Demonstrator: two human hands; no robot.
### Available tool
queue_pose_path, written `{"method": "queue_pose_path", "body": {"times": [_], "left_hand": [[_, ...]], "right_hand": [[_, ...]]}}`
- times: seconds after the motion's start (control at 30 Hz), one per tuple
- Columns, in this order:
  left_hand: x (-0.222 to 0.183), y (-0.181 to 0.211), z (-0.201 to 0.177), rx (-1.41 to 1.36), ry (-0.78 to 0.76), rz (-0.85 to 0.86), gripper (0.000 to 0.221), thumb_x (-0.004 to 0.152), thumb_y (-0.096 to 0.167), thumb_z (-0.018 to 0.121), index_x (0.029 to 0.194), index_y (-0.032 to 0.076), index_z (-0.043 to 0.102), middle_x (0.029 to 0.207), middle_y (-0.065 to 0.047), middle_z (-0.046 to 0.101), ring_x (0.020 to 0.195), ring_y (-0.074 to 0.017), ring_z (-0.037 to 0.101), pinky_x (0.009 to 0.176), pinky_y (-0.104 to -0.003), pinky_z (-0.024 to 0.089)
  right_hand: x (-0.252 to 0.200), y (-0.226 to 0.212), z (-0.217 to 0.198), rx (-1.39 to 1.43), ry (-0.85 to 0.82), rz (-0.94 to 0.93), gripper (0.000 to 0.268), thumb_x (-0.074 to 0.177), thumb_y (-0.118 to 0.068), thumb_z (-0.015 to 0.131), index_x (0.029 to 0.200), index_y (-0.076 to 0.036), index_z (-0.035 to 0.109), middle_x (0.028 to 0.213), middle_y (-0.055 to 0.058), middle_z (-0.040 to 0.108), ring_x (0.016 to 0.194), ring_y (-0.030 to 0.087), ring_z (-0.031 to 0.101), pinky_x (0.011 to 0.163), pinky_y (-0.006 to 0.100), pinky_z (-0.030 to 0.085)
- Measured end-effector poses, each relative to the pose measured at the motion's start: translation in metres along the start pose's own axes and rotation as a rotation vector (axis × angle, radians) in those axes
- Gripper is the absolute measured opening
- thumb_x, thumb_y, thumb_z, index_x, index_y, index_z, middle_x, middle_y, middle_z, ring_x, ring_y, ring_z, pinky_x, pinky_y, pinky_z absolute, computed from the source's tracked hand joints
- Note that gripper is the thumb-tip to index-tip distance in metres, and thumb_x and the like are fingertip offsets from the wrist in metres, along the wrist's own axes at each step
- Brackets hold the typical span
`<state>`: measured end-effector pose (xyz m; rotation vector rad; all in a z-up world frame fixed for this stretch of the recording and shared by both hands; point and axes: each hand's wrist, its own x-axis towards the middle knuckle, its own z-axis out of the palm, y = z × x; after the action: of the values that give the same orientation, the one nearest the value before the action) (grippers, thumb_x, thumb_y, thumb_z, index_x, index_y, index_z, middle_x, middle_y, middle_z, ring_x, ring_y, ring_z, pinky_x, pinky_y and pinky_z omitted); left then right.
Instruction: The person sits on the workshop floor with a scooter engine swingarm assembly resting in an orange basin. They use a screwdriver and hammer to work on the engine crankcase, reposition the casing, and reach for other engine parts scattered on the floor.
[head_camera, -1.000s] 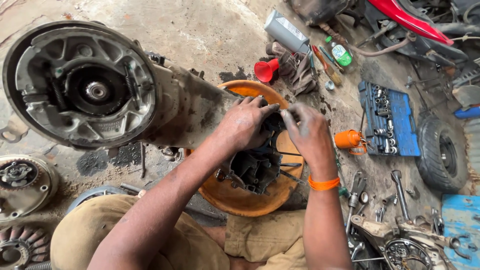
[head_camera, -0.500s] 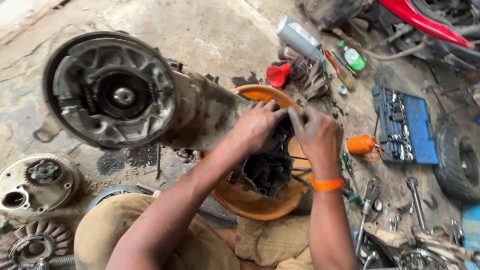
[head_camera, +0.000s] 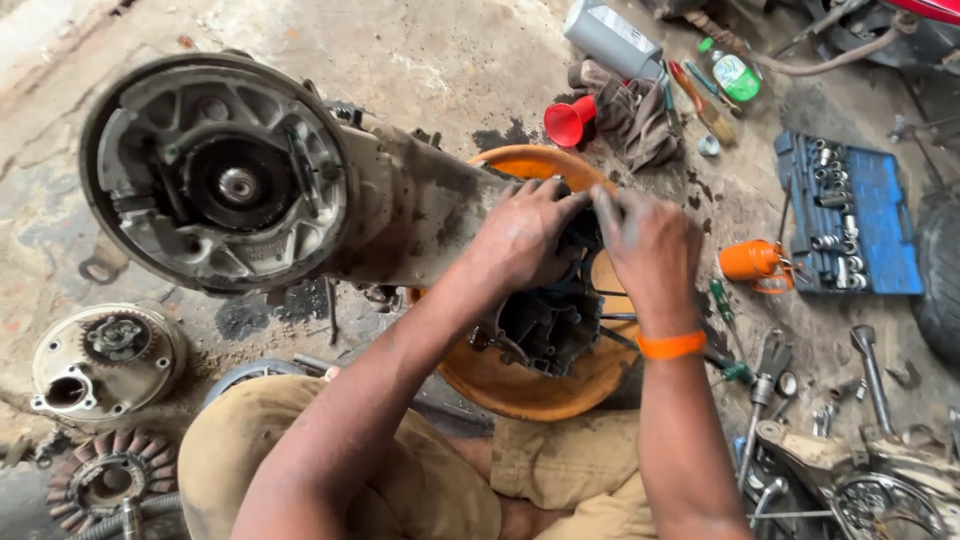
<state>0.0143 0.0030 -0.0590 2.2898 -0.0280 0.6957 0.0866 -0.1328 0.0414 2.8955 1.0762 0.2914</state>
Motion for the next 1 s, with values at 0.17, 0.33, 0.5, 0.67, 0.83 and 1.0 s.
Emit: {"method": "queue_pose_path", "body": {"times": [0.17,0.33,0.5,0.67,0.83,1.0], "left_hand": [[0.0,0.006,-0.012,-0.034,-0.096,-0.068,0.07,0.075,0.024,0.079,0.14,0.012,0.058,0.122,-0.02,0.062,0.118,-0.0404,0.058,0.1,-0.052,0.047],[0.004,-0.002,-0.004,0.02,-0.054,-0.021,0.076,0.067,0.023,0.081,0.138,0.011,0.058,0.123,-0.024,0.06,0.116,-0.0419,0.058,0.098,-0.053,0.046],[0.004,0.009,-0.011,-0.023,-0.084,-0.091,0.067,0.078,0.022,0.078,0.142,0.015,0.058,0.125,-0.019,0.061,0.119,-0.0406,0.059,0.103,-0.054,0.047],[0.003,0.001,-0.003,-0.018,-0.047,-0.054,0.073,0.07,0.023,0.08,0.138,0.011,0.058,0.125,-0.022,0.06,0.118,-0.0418,0.058,0.101,-0.054,0.046],[0.004,0.003,-0.002,0.029,0.003,-0.011,0.077,0.067,0.023,0.081,0.14,0.01,0.057,0.128,-0.027,0.059,0.118,-0.042,0.058,0.101,-0.055,0.044],[0.003,0.008,-0.005,-0.031,-0.056,-0.073,0.063,0.079,0.024,0.08,0.138,0.012,0.059,0.123,-0.02,0.063,0.12,-0.0405,0.059,0.104,-0.053,0.046]], "right_hand": [[-0.003,0.013,0.032,0.005,0.24,-0.156,0.032,0.109,-0.031,0.066,0.091,-0.006,0.073,0.071,0.018,0.067,0.062,0.033,0.065,0.06,0.046,0.052],[-0.001,0.0,0.01,0.111,0.066,-0.032,0.035,0.105,-0.035,0.068,0.086,-0.006,0.073,0.069,0.017,0.07,0.054,0.031,0.066,0.06,0.046,0.052],[0.006,-0.002,0.016,0.049,0.114,0.053,0.045,0.113,-0.037,0.067,0.079,-0.008,0.074,0.067,0.019,0.067,0.058,0.035,0.064,0.06,0.048,0.051],[-0.002,0.008,0.029,0.095,0.269,-0.155,0.035,0.111,-0.032,0.066,0.086,-0.008,0.071,0.074,0.014,0.068,0.064,0.03,0.067,0.064,0.046,0.054],[-0.001,0.005,0.015,0.062,0.088,0.048,0.039,0.108,-0.039,0.066,0.082,-0.01,0.073,0.061,0.014,0.065,0.05,0.03,0.064,0.056,0.048,0.052],[0.0,-0.001,0.019,0.112,0.129,0.029,0.044,0.114,-0.035,0.063,0.085,-0.004,0.073,0.077,0.021,0.068,0.069,0.04,0.067,0.066,0.049,0.053]]}}
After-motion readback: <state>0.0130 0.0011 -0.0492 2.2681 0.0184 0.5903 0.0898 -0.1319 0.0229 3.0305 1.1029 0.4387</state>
